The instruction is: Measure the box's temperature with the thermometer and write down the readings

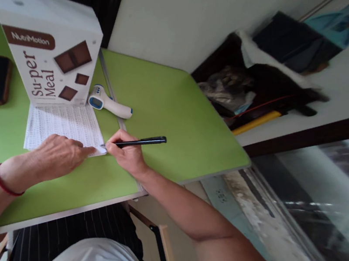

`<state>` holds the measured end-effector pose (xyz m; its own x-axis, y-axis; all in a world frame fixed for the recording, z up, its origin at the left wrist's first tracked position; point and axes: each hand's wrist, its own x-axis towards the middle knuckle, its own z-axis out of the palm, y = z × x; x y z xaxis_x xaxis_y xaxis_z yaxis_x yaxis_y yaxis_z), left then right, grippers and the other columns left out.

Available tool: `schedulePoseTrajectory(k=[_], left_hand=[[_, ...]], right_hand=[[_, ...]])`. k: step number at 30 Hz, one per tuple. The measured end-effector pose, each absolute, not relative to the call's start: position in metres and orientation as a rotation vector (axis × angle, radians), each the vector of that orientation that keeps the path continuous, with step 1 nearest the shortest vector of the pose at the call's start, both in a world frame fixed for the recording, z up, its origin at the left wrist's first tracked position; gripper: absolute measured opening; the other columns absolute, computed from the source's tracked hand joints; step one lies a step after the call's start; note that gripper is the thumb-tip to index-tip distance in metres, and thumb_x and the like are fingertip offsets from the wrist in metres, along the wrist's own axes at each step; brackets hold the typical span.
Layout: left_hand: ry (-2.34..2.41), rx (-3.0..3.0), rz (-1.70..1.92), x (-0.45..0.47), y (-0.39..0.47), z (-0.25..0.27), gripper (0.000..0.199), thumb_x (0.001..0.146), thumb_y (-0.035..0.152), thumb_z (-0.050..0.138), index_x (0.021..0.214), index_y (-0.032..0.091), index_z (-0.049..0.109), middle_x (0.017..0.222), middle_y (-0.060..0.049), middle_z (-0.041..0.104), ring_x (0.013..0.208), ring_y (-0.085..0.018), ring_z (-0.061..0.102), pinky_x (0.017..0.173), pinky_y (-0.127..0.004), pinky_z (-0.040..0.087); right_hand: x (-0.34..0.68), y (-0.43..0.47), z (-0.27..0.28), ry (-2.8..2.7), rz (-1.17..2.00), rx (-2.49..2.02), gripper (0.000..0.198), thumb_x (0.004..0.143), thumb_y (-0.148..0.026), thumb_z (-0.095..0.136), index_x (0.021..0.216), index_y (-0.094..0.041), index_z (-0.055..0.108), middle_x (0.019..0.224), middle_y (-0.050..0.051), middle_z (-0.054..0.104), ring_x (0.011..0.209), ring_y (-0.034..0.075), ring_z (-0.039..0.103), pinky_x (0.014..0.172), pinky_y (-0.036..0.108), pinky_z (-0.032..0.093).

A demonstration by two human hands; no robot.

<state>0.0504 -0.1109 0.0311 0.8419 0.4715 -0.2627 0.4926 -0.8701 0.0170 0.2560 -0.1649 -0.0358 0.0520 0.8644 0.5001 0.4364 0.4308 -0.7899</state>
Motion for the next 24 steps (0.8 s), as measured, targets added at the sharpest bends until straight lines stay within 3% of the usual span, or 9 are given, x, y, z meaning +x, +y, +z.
schedulePoseTrajectory(k=[24], left_hand=[[0.807,2.922,-0.428,0.0505,-0.1094,0.0275,0.062,0.093,0.011,0.044,0.149,0.036,0.05,0.082,-0.006,0.071,0.065,-0.02,0.064,0.062,-0.026,0.039]], right_hand=[[0.2553,-0.1653,-0.0354,-1.548,0.511,-1.216,0.02,0.085,-0.032,0.059,0.068,-0.022,0.055,0.059,-0.005,0.055,0.053,0.01,0.046,0.052,0.024,0.039]])
